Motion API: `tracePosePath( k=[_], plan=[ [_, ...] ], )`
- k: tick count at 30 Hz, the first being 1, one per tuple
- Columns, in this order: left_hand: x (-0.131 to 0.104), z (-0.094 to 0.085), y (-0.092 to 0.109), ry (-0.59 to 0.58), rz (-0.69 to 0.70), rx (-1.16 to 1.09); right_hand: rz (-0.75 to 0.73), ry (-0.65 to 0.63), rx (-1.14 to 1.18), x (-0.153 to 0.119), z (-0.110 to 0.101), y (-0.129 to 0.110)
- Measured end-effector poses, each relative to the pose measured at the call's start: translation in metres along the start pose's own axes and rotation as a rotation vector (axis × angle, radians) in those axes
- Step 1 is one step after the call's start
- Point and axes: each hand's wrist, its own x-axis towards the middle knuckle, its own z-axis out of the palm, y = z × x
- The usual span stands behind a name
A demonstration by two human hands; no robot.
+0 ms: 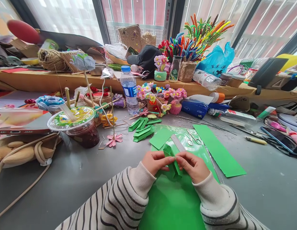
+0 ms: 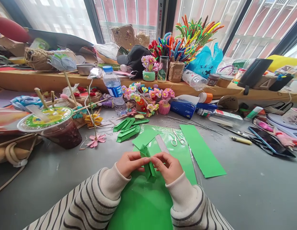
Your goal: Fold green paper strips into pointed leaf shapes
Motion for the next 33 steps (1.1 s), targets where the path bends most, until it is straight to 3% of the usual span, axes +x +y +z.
tracePosePath(
  k=[7,15,20,25,33],
  plan=[
    [0.0,0.0,0.003,0.027,-0.051,-0.129,0.118,-0.172,-0.092,-0.002,-0.004,-0.003],
    [-0.001,0.002,0.003,0.026,0.037,-0.084,0.311,-0.255,0.151,-0.002,-0.001,0.002],
    [0.0,-0.003,0.0,-0.015,0.095,0.089,0.248,-0.267,0.127,-0.001,-0.003,0.001],
    [0.001,-0.004,-0.002,-0.109,0.103,-0.003,0.149,-0.204,0.014,-0.002,-0.003,0.003],
    [0.002,0.0,-0.006,-0.056,0.17,0.033,0.075,-0.197,-0.067,-0.003,-0.001,0.005]
  ],
)
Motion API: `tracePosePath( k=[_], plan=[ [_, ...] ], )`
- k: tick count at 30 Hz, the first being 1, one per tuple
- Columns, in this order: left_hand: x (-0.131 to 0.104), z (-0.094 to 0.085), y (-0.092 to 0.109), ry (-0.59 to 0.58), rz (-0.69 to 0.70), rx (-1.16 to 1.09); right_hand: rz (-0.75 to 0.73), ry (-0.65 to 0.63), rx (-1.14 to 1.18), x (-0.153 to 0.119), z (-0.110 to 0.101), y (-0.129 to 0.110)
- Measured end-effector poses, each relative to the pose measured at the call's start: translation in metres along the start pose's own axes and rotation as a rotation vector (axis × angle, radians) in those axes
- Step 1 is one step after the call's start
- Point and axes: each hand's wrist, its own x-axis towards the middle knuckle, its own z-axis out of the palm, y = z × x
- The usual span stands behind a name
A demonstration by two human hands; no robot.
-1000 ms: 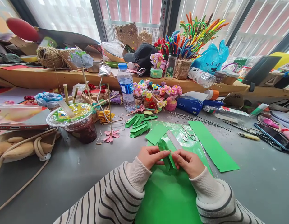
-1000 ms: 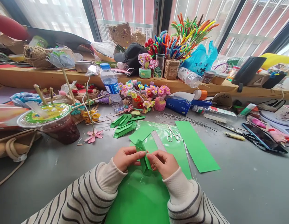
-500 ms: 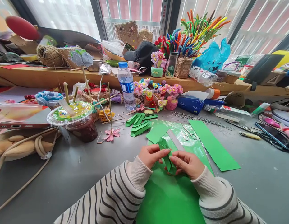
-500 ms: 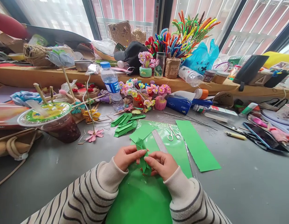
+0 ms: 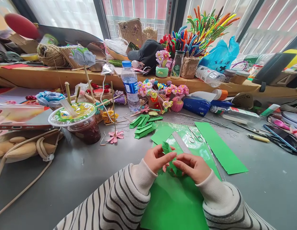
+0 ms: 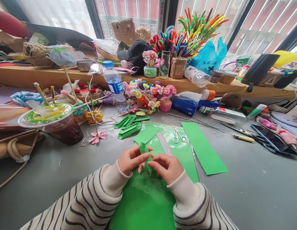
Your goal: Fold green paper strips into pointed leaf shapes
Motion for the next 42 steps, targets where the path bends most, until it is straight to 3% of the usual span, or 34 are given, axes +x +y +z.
tracePosePath(
  k=[8,15,42],
  plan=[
    [-0.0023,0.0015,0.0051,0.145,-0.03,-0.01,0.004,0.022,0.024,-0.0012,-0.0005,-0.0035],
    [-0.0032,0.0007,0.0063,0.144,-0.102,-0.068,0.046,-0.013,0.083,-0.0009,-0.0048,-0.0031],
    [-0.0049,0.0023,0.0089,0.141,-0.101,-0.055,0.044,-0.007,-0.058,0.0007,-0.0073,-0.0018]
  ],
)
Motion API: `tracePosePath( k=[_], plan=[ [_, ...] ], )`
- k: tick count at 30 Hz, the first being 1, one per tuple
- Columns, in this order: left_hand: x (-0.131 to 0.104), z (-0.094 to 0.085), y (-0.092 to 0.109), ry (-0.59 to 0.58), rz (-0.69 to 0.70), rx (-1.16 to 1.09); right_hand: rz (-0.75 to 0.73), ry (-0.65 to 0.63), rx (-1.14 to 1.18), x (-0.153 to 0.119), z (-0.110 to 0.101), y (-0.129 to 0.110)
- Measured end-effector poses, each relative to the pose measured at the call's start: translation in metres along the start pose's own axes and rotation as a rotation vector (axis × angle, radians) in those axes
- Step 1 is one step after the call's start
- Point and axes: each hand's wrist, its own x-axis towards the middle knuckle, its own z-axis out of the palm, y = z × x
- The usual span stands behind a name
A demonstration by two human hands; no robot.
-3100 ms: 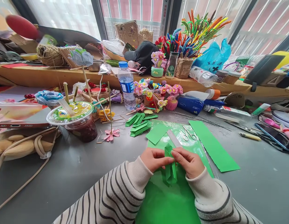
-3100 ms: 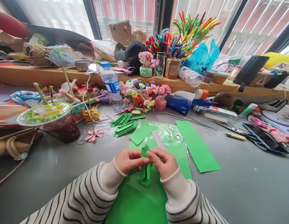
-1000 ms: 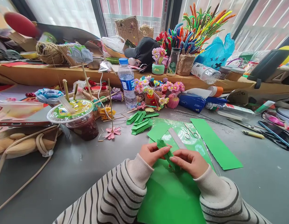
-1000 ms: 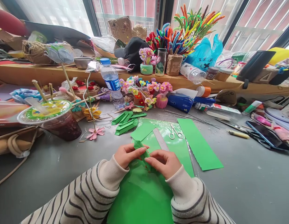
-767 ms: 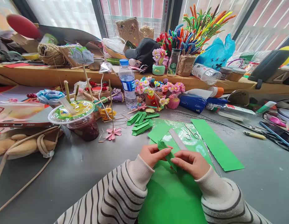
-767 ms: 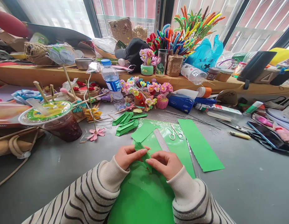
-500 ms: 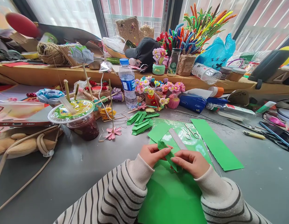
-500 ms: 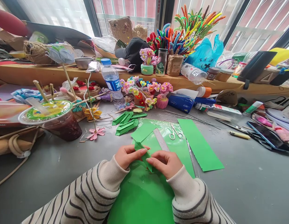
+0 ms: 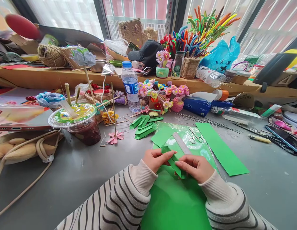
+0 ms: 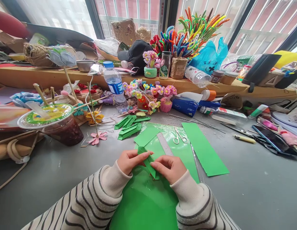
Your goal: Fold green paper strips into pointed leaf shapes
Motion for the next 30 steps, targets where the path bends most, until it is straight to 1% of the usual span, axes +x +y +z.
tracePosePath(
  k=[5,8,15,20,24,30],
  plan=[
    [0.0001,0.0005,0.0005,0.008,0.012,-0.003,0.001,-0.016,0.02,0.0013,0.0001,0.0026],
    [0.0008,0.0007,-0.0006,0.0,0.022,0.014,-0.02,-0.007,-0.045,0.002,0.0009,0.0022],
    [0.0023,-0.0005,-0.0021,-0.065,0.056,0.057,-0.07,0.022,-0.086,0.0016,0.0012,-0.0033],
    [0.0057,-0.0029,-0.006,-0.111,0.043,0.179,-0.093,0.06,-0.121,0.0018,-0.0004,-0.0017],
    [0.0052,-0.0016,-0.0062,-0.144,0.04,0.121,-0.099,0.085,-0.186,0.0014,-0.0001,-0.0011],
    [0.0046,-0.0015,-0.0052,-0.111,0.079,0.113,-0.116,0.098,-0.216,-0.0014,0.0012,-0.005]
  ],
)
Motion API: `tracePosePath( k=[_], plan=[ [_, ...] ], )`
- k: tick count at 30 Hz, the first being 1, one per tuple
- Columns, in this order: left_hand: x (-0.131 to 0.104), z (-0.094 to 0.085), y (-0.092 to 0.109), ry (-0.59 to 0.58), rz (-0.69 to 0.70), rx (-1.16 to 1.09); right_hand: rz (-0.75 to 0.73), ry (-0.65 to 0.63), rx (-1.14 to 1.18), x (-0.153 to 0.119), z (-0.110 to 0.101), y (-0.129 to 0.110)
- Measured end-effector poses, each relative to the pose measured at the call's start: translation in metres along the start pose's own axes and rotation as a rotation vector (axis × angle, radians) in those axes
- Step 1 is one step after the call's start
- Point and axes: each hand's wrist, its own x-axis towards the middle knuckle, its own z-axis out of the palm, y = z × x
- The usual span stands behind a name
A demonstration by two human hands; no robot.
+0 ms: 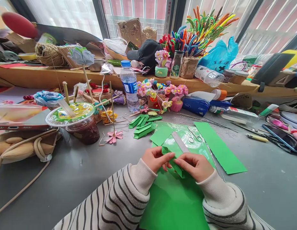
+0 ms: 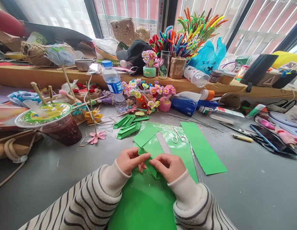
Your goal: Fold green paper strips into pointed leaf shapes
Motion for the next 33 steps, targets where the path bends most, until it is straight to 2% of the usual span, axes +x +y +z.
tracePosePath(
  k=[15,26,33],
  plan=[
    [-0.0017,-0.0005,-0.0011,0.03,-0.006,-0.037,0.057,-0.031,0.059,0.0006,-0.0012,-0.0014],
    [-0.004,0.0011,-0.0004,0.125,0.061,0.0,0.029,0.031,0.001,0.0024,-0.0045,0.0019],
    [-0.0038,0.0008,0.0,0.17,0.062,-0.019,0.093,0.075,-0.009,0.0021,-0.0051,0.0033]
  ],
)
